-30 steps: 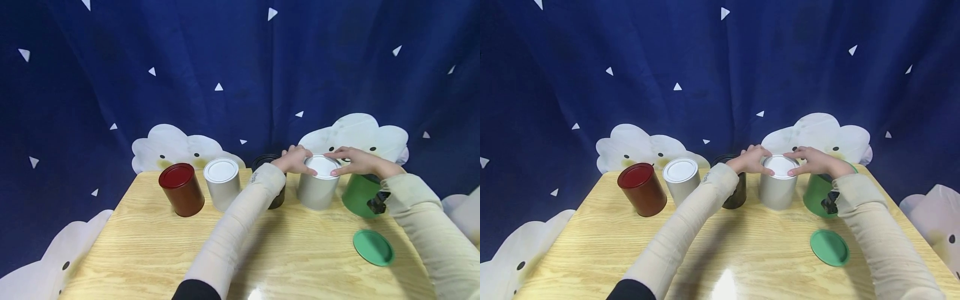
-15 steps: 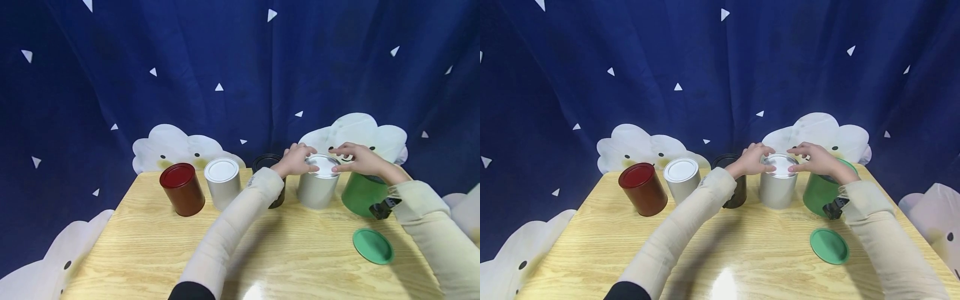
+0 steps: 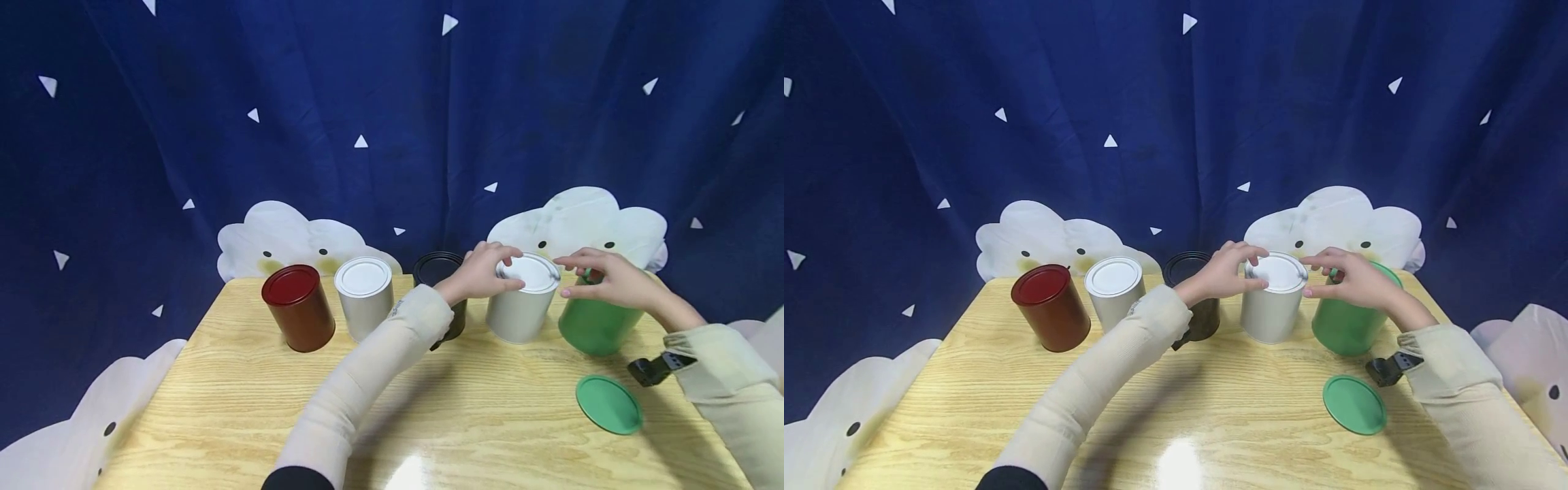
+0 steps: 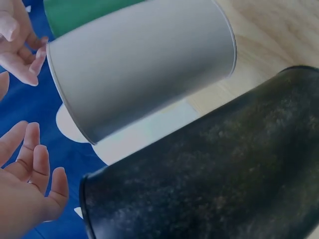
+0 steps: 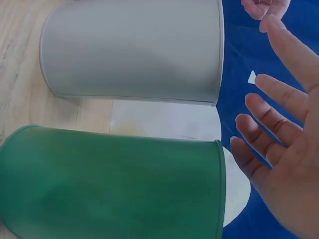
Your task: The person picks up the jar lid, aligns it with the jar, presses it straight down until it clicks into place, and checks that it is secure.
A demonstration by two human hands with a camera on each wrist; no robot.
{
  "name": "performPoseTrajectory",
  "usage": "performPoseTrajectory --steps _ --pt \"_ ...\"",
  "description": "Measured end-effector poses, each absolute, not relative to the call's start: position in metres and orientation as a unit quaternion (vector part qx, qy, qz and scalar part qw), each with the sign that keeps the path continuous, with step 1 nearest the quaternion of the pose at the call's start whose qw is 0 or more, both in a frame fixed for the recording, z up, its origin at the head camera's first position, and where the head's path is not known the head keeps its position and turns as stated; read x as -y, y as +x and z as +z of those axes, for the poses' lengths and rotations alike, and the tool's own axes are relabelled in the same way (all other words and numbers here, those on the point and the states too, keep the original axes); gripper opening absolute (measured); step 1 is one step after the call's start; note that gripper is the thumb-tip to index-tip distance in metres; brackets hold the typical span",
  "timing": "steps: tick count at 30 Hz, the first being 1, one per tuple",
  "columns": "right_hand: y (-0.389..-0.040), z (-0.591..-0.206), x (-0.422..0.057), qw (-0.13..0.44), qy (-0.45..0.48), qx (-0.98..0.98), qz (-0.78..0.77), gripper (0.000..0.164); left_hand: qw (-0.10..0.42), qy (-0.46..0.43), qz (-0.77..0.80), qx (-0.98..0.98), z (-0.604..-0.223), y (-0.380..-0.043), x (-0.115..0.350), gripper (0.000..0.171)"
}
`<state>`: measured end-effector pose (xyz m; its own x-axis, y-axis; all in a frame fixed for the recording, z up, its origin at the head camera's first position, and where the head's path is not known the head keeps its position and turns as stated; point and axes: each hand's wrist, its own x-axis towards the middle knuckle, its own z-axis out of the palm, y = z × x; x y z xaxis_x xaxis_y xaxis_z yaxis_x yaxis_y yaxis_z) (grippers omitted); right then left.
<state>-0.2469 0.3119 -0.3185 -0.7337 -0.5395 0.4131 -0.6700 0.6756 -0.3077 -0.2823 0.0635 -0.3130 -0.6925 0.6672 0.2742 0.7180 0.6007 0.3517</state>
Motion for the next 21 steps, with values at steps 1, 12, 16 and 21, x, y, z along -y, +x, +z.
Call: performPoseTrajectory --steps 1,12,16,21 --pt "-0.245 -0.318 -0.313 0.149 0.336 0.903 0.224 0.05 0.058 -0.392 -0.223 0.891 -0.313 -0.281 -0.063 0.051" --pt "-0.224 -0.325 -0.326 0.169 0.37 0.884 0.23 0.052 0.073 -0.432 -0.242 0.866 -0.324 -0.266 -0.065 0.059" --pt "-0.216 -0.328 -0.33 0.163 0.374 0.879 0.246 0.05 0.058 -0.432 -0.255 0.863 -0.328 -0.258 -0.067 0.061" --pt "-0.203 -0.331 -0.339 0.155 0.374 0.878 0.256 0.051 0.049 -0.444 -0.253 0.858 -0.331 -0.248 -0.07 0.063"
